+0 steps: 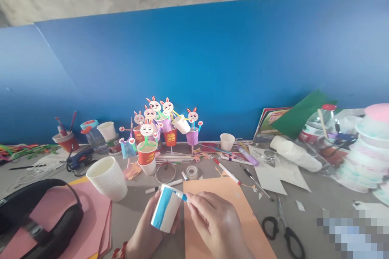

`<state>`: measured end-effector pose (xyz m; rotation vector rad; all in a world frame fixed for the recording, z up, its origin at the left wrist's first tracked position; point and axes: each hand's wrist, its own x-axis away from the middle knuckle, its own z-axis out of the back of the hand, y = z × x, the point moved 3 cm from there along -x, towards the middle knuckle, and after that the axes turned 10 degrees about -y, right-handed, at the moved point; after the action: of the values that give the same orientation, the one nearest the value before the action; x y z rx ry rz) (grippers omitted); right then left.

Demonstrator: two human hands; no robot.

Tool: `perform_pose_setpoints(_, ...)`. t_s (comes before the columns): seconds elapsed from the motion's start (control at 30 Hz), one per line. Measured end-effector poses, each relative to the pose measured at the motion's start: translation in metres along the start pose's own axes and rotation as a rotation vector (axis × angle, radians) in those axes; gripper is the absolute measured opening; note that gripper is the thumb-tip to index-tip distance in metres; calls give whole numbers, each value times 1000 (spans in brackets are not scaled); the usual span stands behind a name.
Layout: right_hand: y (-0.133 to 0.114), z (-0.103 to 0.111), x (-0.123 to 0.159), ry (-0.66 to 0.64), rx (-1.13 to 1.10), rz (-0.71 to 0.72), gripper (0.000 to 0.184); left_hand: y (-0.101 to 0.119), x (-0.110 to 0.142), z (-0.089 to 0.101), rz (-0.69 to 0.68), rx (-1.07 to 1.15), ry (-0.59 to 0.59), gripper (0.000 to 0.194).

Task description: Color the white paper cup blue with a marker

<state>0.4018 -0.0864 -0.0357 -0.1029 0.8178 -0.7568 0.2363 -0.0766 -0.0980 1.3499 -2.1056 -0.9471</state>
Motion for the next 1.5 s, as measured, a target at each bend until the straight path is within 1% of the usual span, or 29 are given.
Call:
perform_pose_setpoints(0.07,0,0,1,9,3,3,23,0,1,0,11,-16,18,64)
perform_pose_setpoints(0.17,-1,1,1,11,7,7,23,1,3,-3,7,-39,6,63)
perform_pose_setpoints(0.33,-1,-1,0,-27,30,-8,27,1,1,-3,17,-43,2,66)
perform_pose_setpoints(0.47,-4,-4,1,-51,31,12,27,1,-1,0,3,-21,22,60)
perform_pose_setpoints(0.57,-6,-6,3,-78,6,25,26,0,0,3,-7,14,58,56)
perform_pose_setpoints(0.73,-8,-12,6,-132,-38,46,25,-4,1,12,2,93,152,49)
perform_pose_setpoints(0.9,-14,-15,5,-154,-48,78,24,-2,0,12,4,192,173,42)
perform_pose_setpoints(1.03,-20,-14,3,-151,-48,125,21,1,-1,9,13,221,159,41)
perform_pose_setpoints(1.13,-24,-15,2,-181,-41,141,21,1,-1,11,-7,221,201,40)
perform_pose_setpoints(1.23,-26,-15,1,-195,-37,156,22,-2,0,14,17,159,223,48)
perform_pose_setpoints(1.33,-23,-10,0,-149,-97,158,20,-2,0,12,8,145,202,47)
perform_pose_setpoints(1.4,-17,-6,-1,-101,-96,105,21,-1,-1,9,-17,145,160,46)
perform_pose_setpoints(1.5,-5,-2,0,-22,-40,6,21,0,-3,5,-25,96,65,53)
